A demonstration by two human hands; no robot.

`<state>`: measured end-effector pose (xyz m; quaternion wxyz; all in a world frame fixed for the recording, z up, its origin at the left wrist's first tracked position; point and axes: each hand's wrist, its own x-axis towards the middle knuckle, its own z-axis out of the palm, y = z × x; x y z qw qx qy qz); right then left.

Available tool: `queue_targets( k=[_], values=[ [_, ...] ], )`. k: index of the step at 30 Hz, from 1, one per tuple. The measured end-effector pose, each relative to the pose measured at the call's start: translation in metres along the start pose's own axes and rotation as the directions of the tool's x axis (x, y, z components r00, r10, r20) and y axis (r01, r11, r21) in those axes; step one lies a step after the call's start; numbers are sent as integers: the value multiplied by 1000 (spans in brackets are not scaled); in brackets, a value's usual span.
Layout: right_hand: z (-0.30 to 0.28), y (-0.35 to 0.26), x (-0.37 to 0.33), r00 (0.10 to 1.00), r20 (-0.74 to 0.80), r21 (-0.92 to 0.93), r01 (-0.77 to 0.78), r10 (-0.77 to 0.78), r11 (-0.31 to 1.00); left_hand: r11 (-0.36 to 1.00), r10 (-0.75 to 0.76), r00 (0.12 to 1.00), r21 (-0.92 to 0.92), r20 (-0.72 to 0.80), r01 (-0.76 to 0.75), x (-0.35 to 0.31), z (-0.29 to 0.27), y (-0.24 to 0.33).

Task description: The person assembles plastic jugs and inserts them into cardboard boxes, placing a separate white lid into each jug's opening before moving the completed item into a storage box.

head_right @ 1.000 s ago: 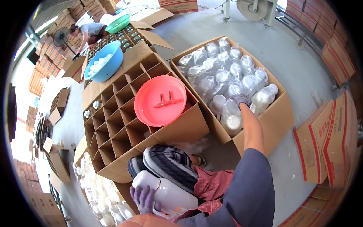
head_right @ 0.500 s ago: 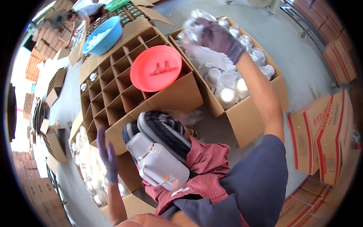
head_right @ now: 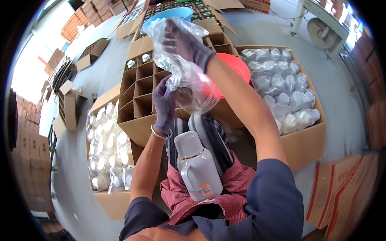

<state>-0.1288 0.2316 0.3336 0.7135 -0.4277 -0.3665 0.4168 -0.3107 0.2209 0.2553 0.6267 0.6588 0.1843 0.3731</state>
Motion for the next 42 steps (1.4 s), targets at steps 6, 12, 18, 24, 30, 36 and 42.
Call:
queue_targets(
  k=[6, 12, 18, 24, 30, 36, 42],
  values=[
    [-2, 99, -100, 870, 421, -874, 465, -258, 142, 885, -293, 938, -424, -188, 192, -3, -41, -43],
    [-12, 126, -193, 956, 74, -888, 192, -283, 418, 707, -177, 984, -695, 3, 129, -68, -133, -92],
    [-39, 151, -262, 860, -509, -143, -115, 27, 983, 873, -487, 860, 48, 151, 485, -164, -105, -48],
    [-14, 133, -351, 941, 144, -784, 297, -305, 545, 985, -105, 739, 171, 665, -14, -224, -103, 6],
    [-24, 130, -447, 822, 567, -803, 539, 47, 254, 759, -649, 213, 604, 730, 241, -258, -132, 21],
    [-9, 112, -434, 751, 619, -782, 561, 230, 273, 543, -493, 831, 837, 257, 64, -211, -65, 53],
    [2, 110, -419, 856, 424, -779, 178, 295, 602, 625, -636, 691, 755, 343, 201, -245, -160, -1]
  ],
)
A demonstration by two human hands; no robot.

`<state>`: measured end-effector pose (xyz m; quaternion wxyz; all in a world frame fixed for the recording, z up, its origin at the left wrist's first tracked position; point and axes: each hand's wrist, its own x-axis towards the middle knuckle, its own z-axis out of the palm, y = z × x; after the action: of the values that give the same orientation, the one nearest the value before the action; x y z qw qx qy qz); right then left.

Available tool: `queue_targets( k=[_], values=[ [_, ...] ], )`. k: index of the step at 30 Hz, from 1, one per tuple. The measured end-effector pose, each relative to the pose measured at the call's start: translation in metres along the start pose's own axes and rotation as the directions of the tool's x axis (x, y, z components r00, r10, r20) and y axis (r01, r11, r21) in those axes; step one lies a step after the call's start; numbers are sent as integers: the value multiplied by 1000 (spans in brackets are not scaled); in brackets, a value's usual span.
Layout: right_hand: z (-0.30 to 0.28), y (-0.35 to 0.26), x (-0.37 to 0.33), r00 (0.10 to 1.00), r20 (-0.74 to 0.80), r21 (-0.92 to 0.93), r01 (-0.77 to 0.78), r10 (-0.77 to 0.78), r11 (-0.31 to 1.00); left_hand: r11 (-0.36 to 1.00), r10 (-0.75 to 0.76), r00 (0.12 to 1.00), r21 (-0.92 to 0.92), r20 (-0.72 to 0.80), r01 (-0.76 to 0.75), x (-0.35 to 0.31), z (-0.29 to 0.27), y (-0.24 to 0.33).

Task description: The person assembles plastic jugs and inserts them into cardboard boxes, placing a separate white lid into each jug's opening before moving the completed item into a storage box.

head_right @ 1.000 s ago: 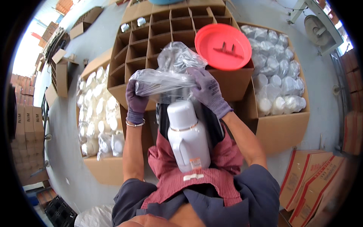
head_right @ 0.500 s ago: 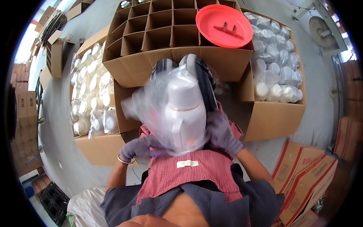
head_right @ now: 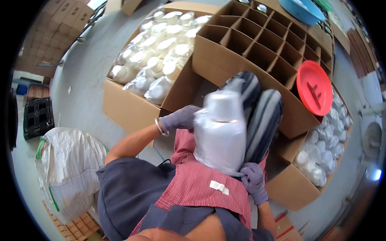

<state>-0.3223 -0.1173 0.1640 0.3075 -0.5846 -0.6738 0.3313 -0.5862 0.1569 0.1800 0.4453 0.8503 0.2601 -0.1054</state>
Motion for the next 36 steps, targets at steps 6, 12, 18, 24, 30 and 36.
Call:
queue_targets(
  k=[6, 12, 18, 24, 30, 36],
  values=[
    [19, -55, 147, 991, -127, 777, 124, -39, 618, 214, -277, 951, -974, -138, -79, -104, 102, -67],
    [47, -86, 283, 855, -7, -180, 509, -519, 841, 135, -607, 597, -809, -524, -572, -117, 34, -135],
    [34, -49, 270, 870, 131, -547, 463, -476, 697, 842, -533, -116, -539, -838, 29, -212, -56, -308],
    [21, -24, 267, 903, 167, -667, 399, -396, 630, 445, -646, 184, -170, -741, 879, -185, -109, -370],
    [31, -22, 280, 905, 151, -611, 401, -397, 682, -63, -675, -82, -53, -734, 997, -180, -104, -408],
    [41, -20, 285, 915, 91, -607, 364, -393, 707, 810, 103, 671, 454, -734, 372, -68, -119, -318]
  ],
)
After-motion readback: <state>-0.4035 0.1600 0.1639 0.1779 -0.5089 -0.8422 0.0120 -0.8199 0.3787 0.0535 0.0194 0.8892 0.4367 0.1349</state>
